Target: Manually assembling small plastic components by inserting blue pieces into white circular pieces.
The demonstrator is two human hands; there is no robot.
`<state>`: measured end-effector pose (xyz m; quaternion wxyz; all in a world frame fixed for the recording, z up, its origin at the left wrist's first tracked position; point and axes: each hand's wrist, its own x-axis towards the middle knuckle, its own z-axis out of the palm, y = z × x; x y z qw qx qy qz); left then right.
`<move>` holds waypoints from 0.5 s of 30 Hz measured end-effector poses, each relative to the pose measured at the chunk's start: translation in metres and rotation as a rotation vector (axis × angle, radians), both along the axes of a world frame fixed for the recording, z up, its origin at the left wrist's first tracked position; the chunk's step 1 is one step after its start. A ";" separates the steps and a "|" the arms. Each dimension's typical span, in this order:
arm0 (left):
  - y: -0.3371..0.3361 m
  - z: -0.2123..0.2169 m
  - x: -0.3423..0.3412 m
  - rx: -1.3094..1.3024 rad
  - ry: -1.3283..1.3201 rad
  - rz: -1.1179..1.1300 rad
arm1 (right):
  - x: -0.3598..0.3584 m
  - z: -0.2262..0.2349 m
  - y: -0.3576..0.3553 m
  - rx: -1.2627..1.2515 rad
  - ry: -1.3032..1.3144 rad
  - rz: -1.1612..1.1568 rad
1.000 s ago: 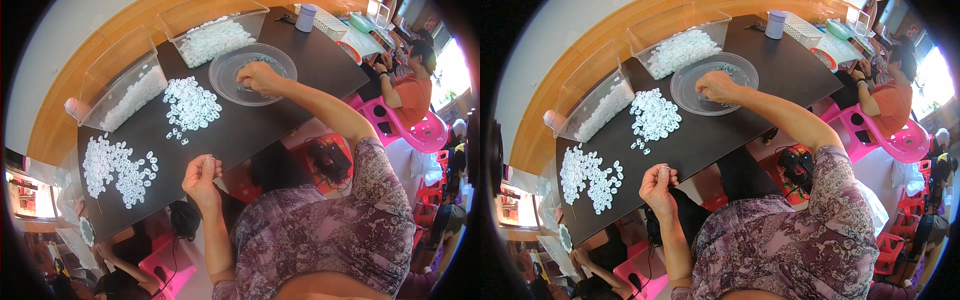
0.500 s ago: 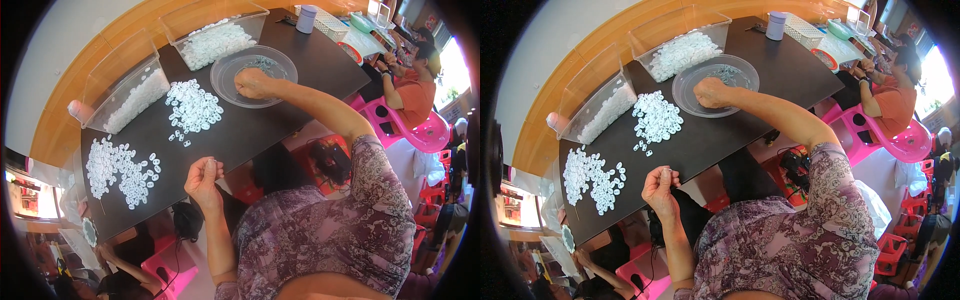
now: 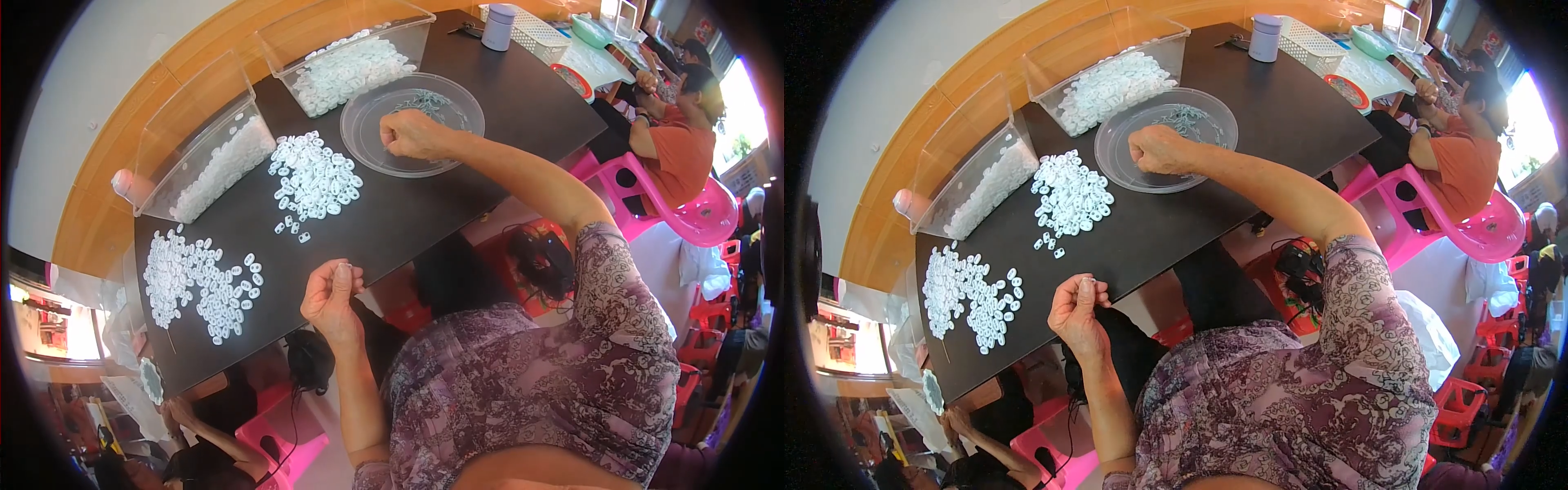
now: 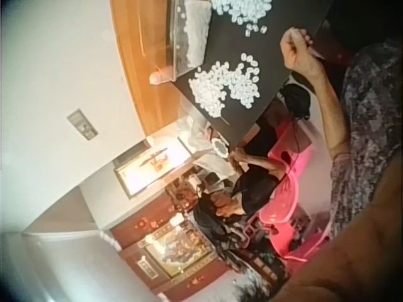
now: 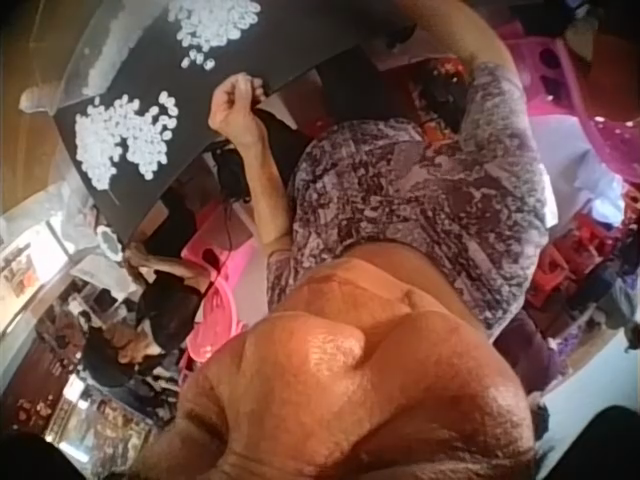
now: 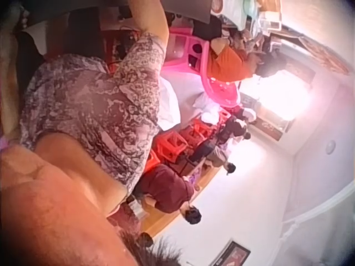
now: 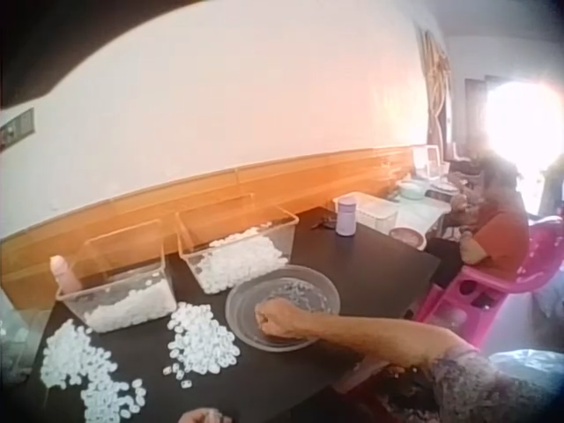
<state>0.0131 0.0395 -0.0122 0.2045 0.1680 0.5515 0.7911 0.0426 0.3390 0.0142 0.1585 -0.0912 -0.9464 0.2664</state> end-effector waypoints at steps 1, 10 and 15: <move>0.000 0.000 0.000 0.002 0.004 -0.001 | 0.000 -0.001 -0.001 -0.001 0.000 0.000; 0.001 0.001 0.001 -0.018 0.011 0.007 | -0.004 -0.007 -0.001 -0.003 0.130 -0.017; 0.000 0.000 0.000 -0.004 -0.006 -0.001 | -0.007 -0.003 -0.005 -0.135 0.060 -0.081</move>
